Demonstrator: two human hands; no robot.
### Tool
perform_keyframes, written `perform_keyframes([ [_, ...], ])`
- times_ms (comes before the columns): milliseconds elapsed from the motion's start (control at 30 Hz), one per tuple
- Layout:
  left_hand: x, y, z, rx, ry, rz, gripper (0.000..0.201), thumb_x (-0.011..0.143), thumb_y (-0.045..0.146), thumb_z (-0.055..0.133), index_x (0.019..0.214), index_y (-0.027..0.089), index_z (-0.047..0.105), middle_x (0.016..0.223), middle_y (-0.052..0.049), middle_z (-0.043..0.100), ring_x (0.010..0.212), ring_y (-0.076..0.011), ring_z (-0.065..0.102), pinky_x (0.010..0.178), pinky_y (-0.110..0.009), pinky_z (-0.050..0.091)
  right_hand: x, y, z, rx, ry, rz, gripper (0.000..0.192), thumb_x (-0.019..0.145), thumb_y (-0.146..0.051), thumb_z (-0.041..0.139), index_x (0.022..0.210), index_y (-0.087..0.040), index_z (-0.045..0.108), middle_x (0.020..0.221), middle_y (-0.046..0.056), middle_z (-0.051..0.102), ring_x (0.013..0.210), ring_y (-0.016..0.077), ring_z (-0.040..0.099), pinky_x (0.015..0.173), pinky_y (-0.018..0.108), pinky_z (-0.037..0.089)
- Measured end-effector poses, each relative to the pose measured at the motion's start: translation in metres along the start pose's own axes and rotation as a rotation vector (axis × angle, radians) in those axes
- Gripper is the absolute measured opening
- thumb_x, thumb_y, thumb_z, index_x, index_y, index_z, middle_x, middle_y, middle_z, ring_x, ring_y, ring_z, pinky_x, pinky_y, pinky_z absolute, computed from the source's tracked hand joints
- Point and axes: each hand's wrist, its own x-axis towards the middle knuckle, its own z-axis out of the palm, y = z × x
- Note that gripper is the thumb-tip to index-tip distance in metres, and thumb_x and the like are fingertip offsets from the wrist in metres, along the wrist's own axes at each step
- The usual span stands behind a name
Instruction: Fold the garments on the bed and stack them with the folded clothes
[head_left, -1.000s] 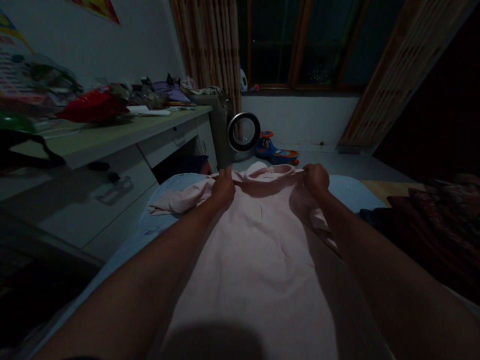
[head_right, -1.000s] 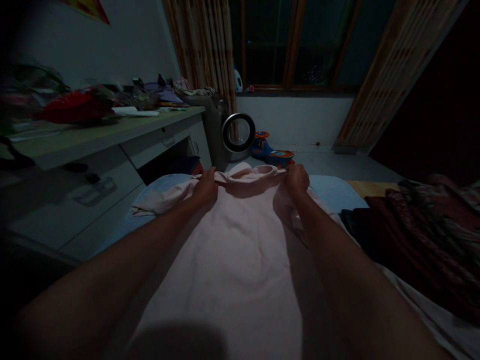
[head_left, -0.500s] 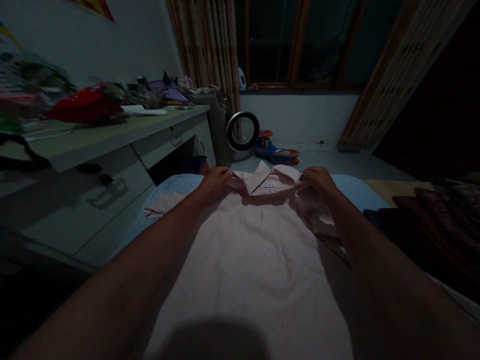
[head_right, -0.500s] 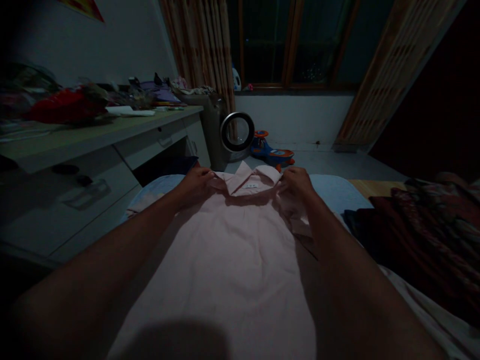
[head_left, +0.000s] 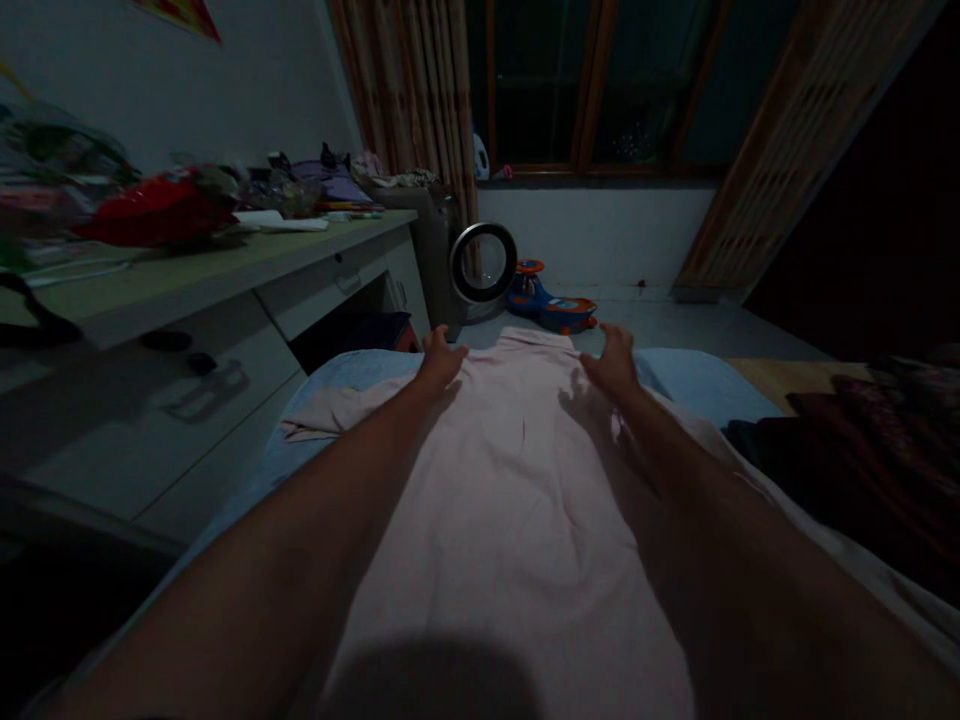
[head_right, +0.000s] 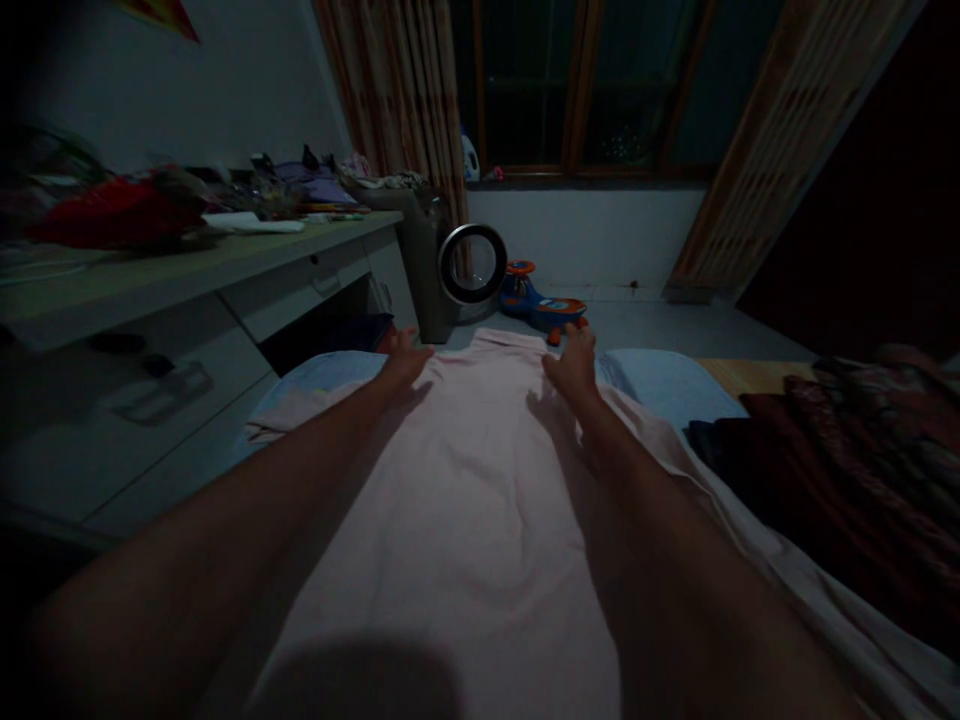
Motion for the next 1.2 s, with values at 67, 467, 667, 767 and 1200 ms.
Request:
perform_keyframes([
  [67,-0.023,-0.011,0.013,0.130,-0.050,0.101,0.056,0.091,0.032,0.052,0.144,0.020,0.038,0.158,-0.013,0.028,0.146,-0.0261,0.027,0.118,-0.047,0.022,-0.030,0.004,0.018,-0.187,-0.083,-0.142,0.061,0.084,-0.030,0.057,0.141,-0.014,0.043,0.157,0.020,0.028,0.142,0.0329,0.030,0.109,0.048,0.034],
  [467,-0.065,-0.089,-0.038,0.846,-0.111,0.188,0.048,0.099,0.045,0.031,0.128,0.019,0.058,0.135,-0.014,0.058,0.133,-0.0328,0.042,0.115,-0.060,0.010,-0.049,0.071,0.000,-0.615,-0.390,-0.188,0.037,0.098,-0.038,0.038,0.114,-0.015,0.062,0.130,0.018,0.058,0.123,0.0298,0.050,0.104,0.047,0.031],
  [667,-0.060,-0.084,-0.063,0.905,-0.300,-0.038,0.041,0.095,0.033,0.040,0.128,0.015,0.054,0.115,-0.019,0.064,0.101,-0.0320,0.063,0.090,-0.047,0.044,-0.049,0.068,-0.015,-0.632,-0.367,-0.078,0.031,0.092,-0.020,0.042,0.108,-0.013,0.066,0.118,0.019,0.064,0.110,0.0302,0.057,0.095,0.046,0.037],
  [767,-0.054,-0.080,-0.076,0.878,-0.277,0.011,0.037,0.094,0.027,0.038,0.124,0.017,0.057,0.111,-0.017,0.064,0.096,-0.0299,0.064,0.078,-0.039,0.048,-0.055,0.060,-0.023,-0.659,-0.174,0.023,0.040,0.097,-0.023,0.033,0.125,-0.012,0.059,0.127,0.022,0.057,0.117,0.0341,0.052,0.094,0.048,0.036],
  [1200,-0.095,-0.046,-0.033,0.771,0.062,0.255,0.035,0.097,0.022,0.036,0.121,0.020,0.062,0.146,-0.013,0.048,0.137,-0.0331,0.037,0.114,-0.058,0.017,-0.023,0.044,-0.041,-0.615,-0.040,0.020,0.040,0.096,-0.016,0.033,0.128,-0.010,0.056,0.131,0.023,0.053,0.123,0.0328,0.042,0.102,0.050,0.024],
])
